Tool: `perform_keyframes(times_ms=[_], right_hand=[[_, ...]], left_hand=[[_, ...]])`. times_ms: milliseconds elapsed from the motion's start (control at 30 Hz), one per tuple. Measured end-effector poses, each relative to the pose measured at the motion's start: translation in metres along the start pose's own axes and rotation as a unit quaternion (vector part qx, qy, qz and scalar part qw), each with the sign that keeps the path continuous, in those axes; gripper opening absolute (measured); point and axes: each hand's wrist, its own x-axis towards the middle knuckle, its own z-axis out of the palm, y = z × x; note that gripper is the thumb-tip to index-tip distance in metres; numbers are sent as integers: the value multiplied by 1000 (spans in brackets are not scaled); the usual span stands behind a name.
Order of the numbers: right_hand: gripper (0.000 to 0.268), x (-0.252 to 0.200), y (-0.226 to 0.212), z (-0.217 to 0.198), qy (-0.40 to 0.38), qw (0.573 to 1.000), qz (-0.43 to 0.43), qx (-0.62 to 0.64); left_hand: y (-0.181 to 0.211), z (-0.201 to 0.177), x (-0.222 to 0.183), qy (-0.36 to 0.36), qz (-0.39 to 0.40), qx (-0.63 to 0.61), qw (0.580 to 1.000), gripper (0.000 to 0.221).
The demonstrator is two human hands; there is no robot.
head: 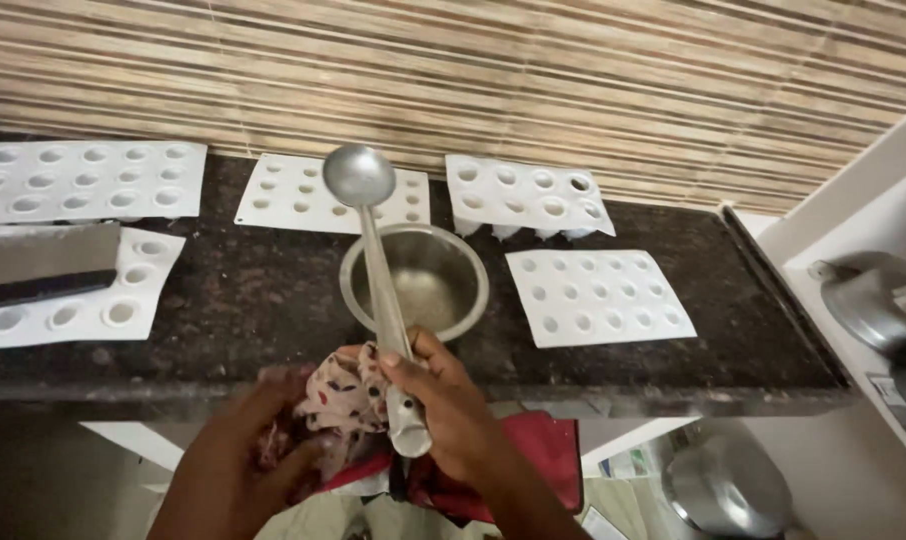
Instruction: Using a ladle to fill white circular molds with a clear liquid substance from a small pot.
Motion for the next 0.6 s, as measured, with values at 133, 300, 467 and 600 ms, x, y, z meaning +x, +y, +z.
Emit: perform_keyframes(times_ms=[133, 300, 467, 600], right_hand=[[36, 9, -7, 15, -65, 997, -39, 24], [51, 15, -31, -32, 71, 981, -13, -179], [41, -14, -74, -99, 214, 956, -5, -201], [36, -40, -94, -137, 251, 937, 45, -237]], left_hand=[[-18, -3, 33, 41, 162, 5, 986, 63], [-20, -36, 63, 190, 129, 24, 973, 58], [9, -55, 90, 294, 25, 48, 954, 38], [-46, -26, 155, 308, 197, 91, 926, 46]])
